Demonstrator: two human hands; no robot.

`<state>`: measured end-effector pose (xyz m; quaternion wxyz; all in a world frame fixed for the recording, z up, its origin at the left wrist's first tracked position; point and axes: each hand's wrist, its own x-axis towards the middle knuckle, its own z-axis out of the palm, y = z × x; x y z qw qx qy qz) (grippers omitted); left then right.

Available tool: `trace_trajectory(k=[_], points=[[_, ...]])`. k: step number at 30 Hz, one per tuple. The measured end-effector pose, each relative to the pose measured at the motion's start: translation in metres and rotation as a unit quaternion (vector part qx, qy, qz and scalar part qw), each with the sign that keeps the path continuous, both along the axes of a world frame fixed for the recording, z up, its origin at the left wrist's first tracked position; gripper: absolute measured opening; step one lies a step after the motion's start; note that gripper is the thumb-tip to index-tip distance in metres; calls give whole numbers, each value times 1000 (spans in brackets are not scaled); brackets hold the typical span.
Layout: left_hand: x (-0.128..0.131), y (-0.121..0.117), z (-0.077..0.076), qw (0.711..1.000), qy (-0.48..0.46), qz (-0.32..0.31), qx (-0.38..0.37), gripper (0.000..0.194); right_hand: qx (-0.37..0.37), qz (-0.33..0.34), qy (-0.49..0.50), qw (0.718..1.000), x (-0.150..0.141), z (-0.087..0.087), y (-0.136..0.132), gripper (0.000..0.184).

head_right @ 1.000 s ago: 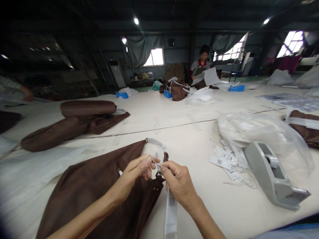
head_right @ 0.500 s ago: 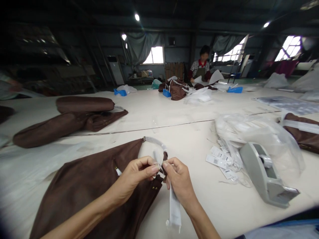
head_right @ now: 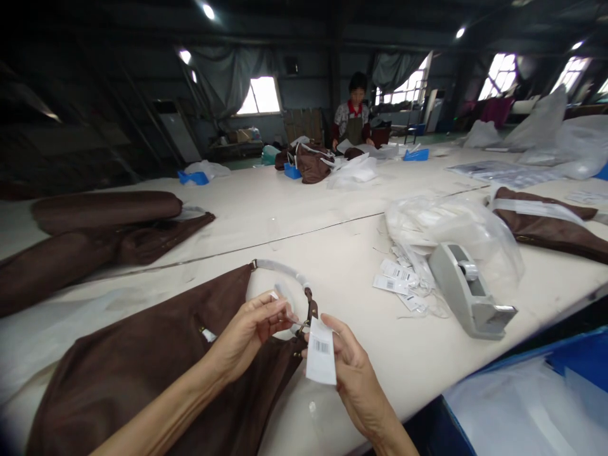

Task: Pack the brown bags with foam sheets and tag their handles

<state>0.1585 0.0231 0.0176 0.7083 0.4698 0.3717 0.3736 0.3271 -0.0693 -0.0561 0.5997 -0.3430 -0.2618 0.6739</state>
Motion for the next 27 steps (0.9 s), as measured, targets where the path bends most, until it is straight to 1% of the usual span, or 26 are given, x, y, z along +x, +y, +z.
trace_trajectory(k=[1,3,4,6,8,9,10,11,13,15,17,19,21,22,25,27], points=[[0,0,-2,1000,-1,4,-4,26,15,-8,-44,999,0,-3,1,60],[1,1,-4,1000,-3,13,-13,26,66,-39,-142,987,0,-10,6,46],[2,1,-6,1000,-3,19,-21,25,97,-64,-191,975,1,-12,9,37],[2,3,-8,998,-15,37,-51,22,148,-130,-285,938,4,-14,16,24],[3,5,-10,991,-49,51,-110,19,174,-181,-360,898,6,-12,21,22],[3,6,-11,985,-75,54,-147,20,178,-196,-382,885,6,-10,23,21],[3,7,-11,976,-105,55,-184,21,178,-203,-389,881,6,-8,25,21],[2,8,-11,965,-134,55,-217,22,174,-203,-380,886,5,-7,27,22],[2,9,-10,947,-181,52,-260,19,154,-194,-324,913,3,-4,30,25],[2,9,-11,942,-197,53,-266,14,126,-194,-264,936,0,-4,34,29],[2,6,-13,952,-182,49,-240,23,121,-192,-250,941,0,-4,39,31],[2,4,-18,966,-156,40,-202,31,148,-158,-283,934,4,1,43,31],[2,1,-25,976,-138,26,-169,34,185,-96,-345,915,11,8,47,28],[2,0,-29,979,-134,22,-156,36,200,-66,-383,900,15,12,48,28],[3,-1,-37,986,-118,15,-121,43,217,3,-498,840,25,22,50,30],[5,-1,-39,989,-98,15,-106,47,217,38,-558,800,28,24,51,30]])
